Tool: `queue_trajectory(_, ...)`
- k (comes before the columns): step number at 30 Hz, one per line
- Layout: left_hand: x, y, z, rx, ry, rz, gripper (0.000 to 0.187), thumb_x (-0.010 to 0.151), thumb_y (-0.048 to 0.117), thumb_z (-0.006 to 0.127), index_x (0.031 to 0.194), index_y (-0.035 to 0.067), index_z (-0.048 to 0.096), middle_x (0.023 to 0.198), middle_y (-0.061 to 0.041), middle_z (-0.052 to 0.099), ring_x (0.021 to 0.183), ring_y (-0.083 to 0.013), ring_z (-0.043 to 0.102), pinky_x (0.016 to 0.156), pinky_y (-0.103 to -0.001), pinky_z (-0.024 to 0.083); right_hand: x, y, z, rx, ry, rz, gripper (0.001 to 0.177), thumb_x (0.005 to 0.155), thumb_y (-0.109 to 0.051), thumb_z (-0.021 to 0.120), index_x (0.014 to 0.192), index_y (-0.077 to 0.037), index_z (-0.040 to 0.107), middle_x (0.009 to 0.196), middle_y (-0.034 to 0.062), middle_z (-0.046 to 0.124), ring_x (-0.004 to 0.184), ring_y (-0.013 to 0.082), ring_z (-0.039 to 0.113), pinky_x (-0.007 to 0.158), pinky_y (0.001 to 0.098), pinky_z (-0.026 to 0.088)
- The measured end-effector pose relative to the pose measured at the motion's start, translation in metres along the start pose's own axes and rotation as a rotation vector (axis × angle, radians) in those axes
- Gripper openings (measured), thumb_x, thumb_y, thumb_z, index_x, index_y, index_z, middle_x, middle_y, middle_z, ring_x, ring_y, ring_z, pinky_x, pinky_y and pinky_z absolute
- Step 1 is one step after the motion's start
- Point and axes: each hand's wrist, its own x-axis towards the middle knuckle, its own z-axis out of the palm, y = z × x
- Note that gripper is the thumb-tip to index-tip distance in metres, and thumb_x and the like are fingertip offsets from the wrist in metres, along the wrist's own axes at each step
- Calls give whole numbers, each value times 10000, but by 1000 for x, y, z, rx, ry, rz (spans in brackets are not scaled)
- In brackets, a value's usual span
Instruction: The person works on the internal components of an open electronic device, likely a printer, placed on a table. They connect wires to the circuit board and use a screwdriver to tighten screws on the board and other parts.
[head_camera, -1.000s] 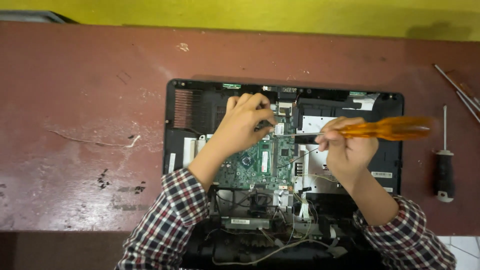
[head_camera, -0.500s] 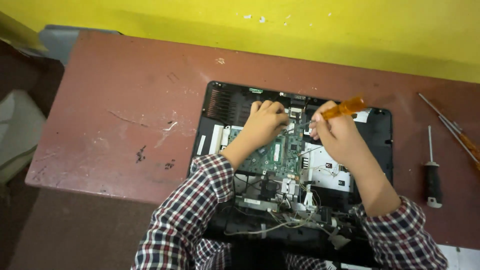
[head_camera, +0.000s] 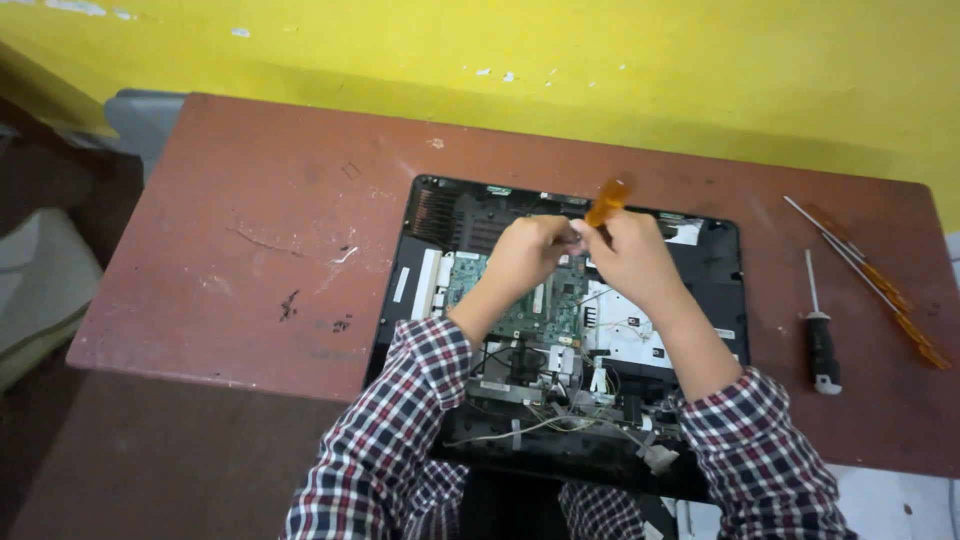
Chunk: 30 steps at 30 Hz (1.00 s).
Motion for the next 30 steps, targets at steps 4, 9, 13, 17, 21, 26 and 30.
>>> queue_trajectory(4,3,-1,5,56,44,7,140,823,171,800,836,157,661,736,16,699,762,-250,738,679,-332,574,8,-47,-47,-56,-133,-41,288,954,-178,713,986,107,681,860,335,691,849,570,653,727,613,496)
queue_trajectory(9,4,8,4,108,6,97,69,875,70,736,868,122,691,770,-25,737,781,-273,750,671,-336,583,5,-67,-100,-7,-35,-161,274,1039,8,557,1304,22,627,1187,285,609,1034,498,651,812,547,559)
queue_trajectory(13,2,-2,5,93,-49,78,95,880,64,747,953,113,711,796,-5,740,761,-234,748,736,-286,575,9,-80,-104,32,-189,-188,469,899,229,469,1324,67,583,1373,303,576,1189,520,602,968,576,527)
queue_trajectory(17,-3,15,-7,-55,-82,103,138,881,-17,729,1002,45,706,824,-101,738,771,-320,741,757,-346,583,17,-57,-96,-391,-82,-260,204,997,-209,601,1118,-67,683,1000,97,700,914,362,712,798,471,561)
queue_trajectory(21,2,32,-28,-260,-7,86,580,755,105,875,1256,73,584,1001,-130,705,925,-340,730,856,-441,568,21,-37,-89,-854,43,-245,573,1067,-678,527,815,-172,623,703,6,644,664,291,702,608,417,525)
queue_trajectory(26,11,33,-24,-176,100,58,185,860,58,799,1015,52,699,847,-77,728,808,-281,750,783,-307,588,20,-69,-95,-733,-130,-124,469,1060,-507,430,1217,-71,503,985,162,655,769,398,728,650,512,555)
queue_trajectory(30,12,39,-22,-164,77,94,134,895,-4,740,1026,17,723,861,-103,740,805,-311,751,795,-328,593,14,-97,-117,-258,-316,-178,463,995,-10,459,1452,-64,506,1219,193,636,798,385,743,657,513,591)
